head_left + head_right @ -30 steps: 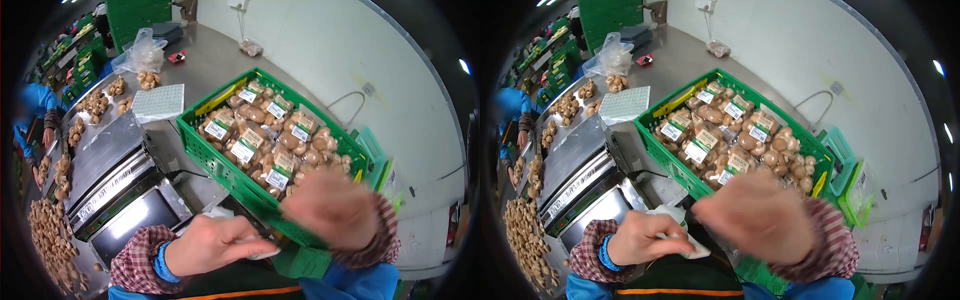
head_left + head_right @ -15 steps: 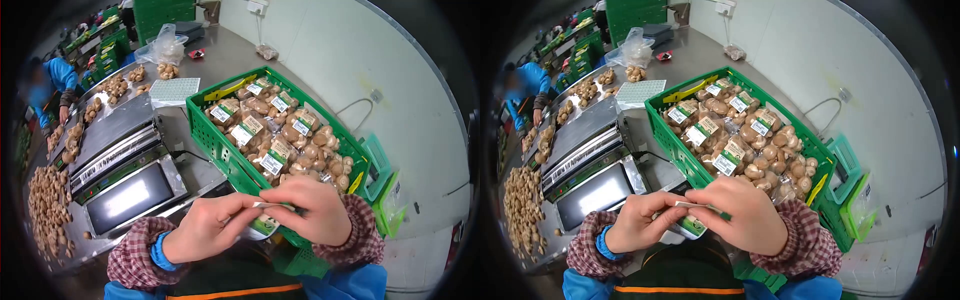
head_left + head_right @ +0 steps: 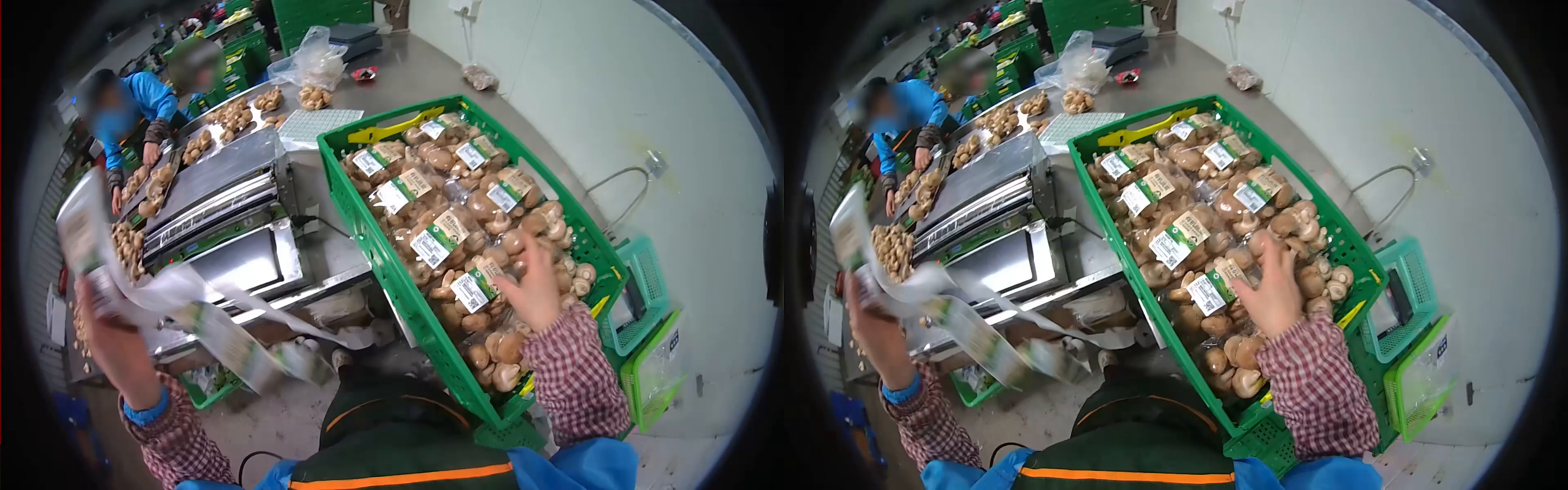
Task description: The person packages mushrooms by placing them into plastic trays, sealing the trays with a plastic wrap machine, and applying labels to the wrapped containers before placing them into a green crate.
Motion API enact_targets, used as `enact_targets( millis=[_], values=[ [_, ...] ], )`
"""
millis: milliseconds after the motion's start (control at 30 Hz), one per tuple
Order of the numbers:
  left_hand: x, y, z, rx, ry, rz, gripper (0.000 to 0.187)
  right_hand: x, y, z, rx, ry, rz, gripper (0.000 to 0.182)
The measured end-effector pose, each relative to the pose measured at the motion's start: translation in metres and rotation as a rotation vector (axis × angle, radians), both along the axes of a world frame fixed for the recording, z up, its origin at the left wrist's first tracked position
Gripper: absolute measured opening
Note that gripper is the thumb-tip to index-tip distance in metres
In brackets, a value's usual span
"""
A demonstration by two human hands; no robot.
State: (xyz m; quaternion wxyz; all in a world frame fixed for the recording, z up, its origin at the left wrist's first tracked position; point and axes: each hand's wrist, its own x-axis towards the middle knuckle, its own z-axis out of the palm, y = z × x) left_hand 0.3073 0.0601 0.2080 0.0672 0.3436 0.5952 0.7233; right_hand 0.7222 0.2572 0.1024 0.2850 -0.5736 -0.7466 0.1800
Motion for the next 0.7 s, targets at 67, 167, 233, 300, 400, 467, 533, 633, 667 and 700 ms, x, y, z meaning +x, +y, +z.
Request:
enact_targets(
  millis=[67, 167, 233, 300, 400, 467, 533, 633, 667, 700],
  values=[
    [0.015, -0.012, 0.014, 0.187, -0.136, 0.166, 0.022, 0.002, -0.009, 0.01, 0.069, 0.042, 0.035, 0.059],
    [0.018, -0.034, -0.016, -1.218, 1.355, -0.299, 0.022, -0.011, -0.019, 0.009, -0.338, -0.367, 0.332, 0.061],
    [0.04, -0.026, 0.006, -1.292, 0.949, -0.474, 0.032, -0.015, -0.019, 0.02, -0.318, -0.388, 0.305, 0.064],
    [0.06, -0.016, 0.036, -0.656, 0.373, -0.214, 0.041, -0.006, -0.019, 0.024, 0.046, -0.273, 0.391, 0.066],
    [0.071, 0.021, 0.083, -0.052, 0.112, -0.25, 0.043, -0.028, -0.035, 0.07, -0.165, 0.177, 0.53, 0.046],
    [0.053, 0.045, 0.081, -0.164, 0.201, -0.375, 0.035, -0.045, -0.04, 0.088, -0.094, 0.295, 0.687, 0.024],
    [0.067, 0.062, 0.09, -0.355, 0.23, -0.583, 0.036, -0.063, -0.046, 0.11, -0.365, 0.347, 0.867, 0.025],
    [0.092, 0.082, 0.102, -0.127, 0.427, -0.825, 0.043, -0.128, -0.084, 0.11, -0.244, 0.448, 0.816, 0.03],
    [0.099, 0.086, 0.104, -0.059, 0.335, -0.899, 0.044, -0.151, -0.083, 0.097, -0.144, 0.433, 0.843, 0.032],
    [0.102, 0.089, 0.107, 0.01, 0.24, -0.972, 0.045, -0.169, -0.074, 0.091, -0.046, 0.417, 0.869, 0.033]
  ],
)
